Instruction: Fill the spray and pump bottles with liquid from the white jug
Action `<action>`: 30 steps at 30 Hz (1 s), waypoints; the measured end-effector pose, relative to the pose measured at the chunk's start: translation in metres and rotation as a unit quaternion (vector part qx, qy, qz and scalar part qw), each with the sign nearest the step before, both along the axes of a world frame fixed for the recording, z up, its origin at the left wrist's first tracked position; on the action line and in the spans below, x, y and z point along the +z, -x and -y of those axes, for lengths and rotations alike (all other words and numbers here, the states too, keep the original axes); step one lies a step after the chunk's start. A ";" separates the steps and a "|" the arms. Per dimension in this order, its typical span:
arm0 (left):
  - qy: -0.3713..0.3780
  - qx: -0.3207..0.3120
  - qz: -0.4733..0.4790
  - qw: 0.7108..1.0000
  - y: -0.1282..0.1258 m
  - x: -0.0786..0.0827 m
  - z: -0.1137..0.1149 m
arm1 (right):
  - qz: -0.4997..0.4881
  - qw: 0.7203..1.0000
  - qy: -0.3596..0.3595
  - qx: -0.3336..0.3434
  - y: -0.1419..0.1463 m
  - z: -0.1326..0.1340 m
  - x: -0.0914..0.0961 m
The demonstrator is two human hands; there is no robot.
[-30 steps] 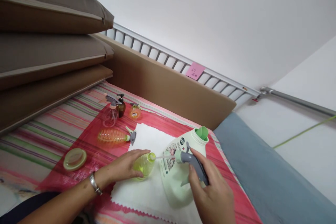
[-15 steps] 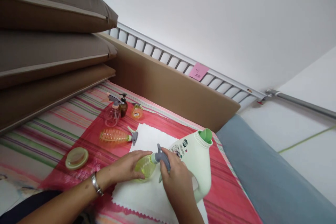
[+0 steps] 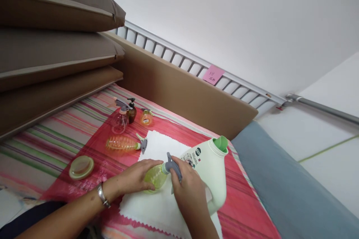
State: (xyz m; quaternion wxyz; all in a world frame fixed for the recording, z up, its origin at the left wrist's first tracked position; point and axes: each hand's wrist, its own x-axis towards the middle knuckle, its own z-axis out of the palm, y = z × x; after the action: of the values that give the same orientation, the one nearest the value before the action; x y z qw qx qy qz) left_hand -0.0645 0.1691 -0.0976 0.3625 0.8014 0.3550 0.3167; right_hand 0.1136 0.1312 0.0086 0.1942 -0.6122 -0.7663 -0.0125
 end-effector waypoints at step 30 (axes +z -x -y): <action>-0.002 0.123 0.137 0.983 -0.027 0.019 -0.004 | -0.002 0.997 -0.063 0.043 0.004 -0.001 -0.020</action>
State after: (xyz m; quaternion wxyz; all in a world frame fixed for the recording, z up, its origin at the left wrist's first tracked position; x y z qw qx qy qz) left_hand -0.0375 0.1735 -0.0785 0.3645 0.7015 0.3975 0.4659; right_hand 0.1096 0.1321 -0.0115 0.2343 -0.5654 -0.7892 -0.0510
